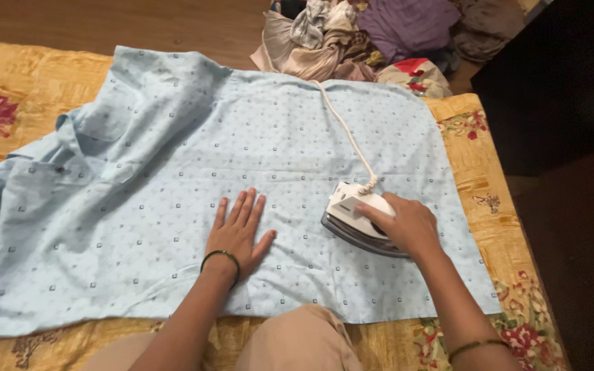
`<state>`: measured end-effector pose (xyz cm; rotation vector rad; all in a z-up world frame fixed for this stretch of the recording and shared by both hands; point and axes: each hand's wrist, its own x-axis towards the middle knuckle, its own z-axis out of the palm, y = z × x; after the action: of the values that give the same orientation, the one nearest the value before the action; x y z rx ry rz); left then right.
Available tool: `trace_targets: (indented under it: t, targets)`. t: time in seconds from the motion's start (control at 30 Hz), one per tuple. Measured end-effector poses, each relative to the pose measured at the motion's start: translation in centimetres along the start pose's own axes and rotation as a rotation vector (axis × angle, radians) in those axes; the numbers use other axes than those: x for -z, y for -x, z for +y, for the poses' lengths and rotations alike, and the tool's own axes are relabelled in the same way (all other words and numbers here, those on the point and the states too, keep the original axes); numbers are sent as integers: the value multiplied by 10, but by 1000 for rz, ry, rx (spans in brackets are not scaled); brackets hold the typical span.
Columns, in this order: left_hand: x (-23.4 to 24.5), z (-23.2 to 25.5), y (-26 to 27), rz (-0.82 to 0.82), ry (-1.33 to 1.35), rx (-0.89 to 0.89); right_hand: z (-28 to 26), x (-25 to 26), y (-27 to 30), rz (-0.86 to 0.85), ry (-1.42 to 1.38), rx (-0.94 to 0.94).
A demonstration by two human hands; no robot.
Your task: The person unfolds a light blue patterned shirt on a bed and smooths it out. They then use an electric iron to press the shirt, moving the iron across the fabric to remove wrinkles. The person adjusts the shirt and continues ironing different sections.
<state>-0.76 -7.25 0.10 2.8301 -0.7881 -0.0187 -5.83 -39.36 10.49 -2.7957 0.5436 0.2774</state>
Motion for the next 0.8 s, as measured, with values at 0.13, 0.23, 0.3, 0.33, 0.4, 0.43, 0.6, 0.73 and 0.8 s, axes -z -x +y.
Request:
trace_targets:
  t: [0.13,0.23,0.3,0.33,0.4,0.43,0.6,0.73,0.8]
  targets:
    - [5,-6,-1,-22,-40,-12,-23,5,-15,-72,-165,-129]
    - [12,-14,2,-12,-68,44,-41,-2,-19,-14,-233,-270]
    - [15,-17,-3,31,-78,75,-55,-3,-26,50,-272,-346]
    - [14,-17,-4,54,-83,77,-60,-3,-29,84,-305,-364]
    - [11,-17,-4,78,-91,81,-67,-6,-37,139,-329,-387]
    - [9,-17,-3,82,-91,82,-68,-6,-42,164,-318,-392]
    - [4,-20,-9,123,-72,62,-69,-4,-74,195,-272,-368]
    - [-3,-23,-3,112,-94,54,-63,-14,-91,189,-270,-306]
    - [-4,-25,-4,46,-132,37,-58,-21,-93,179,-284,-296]
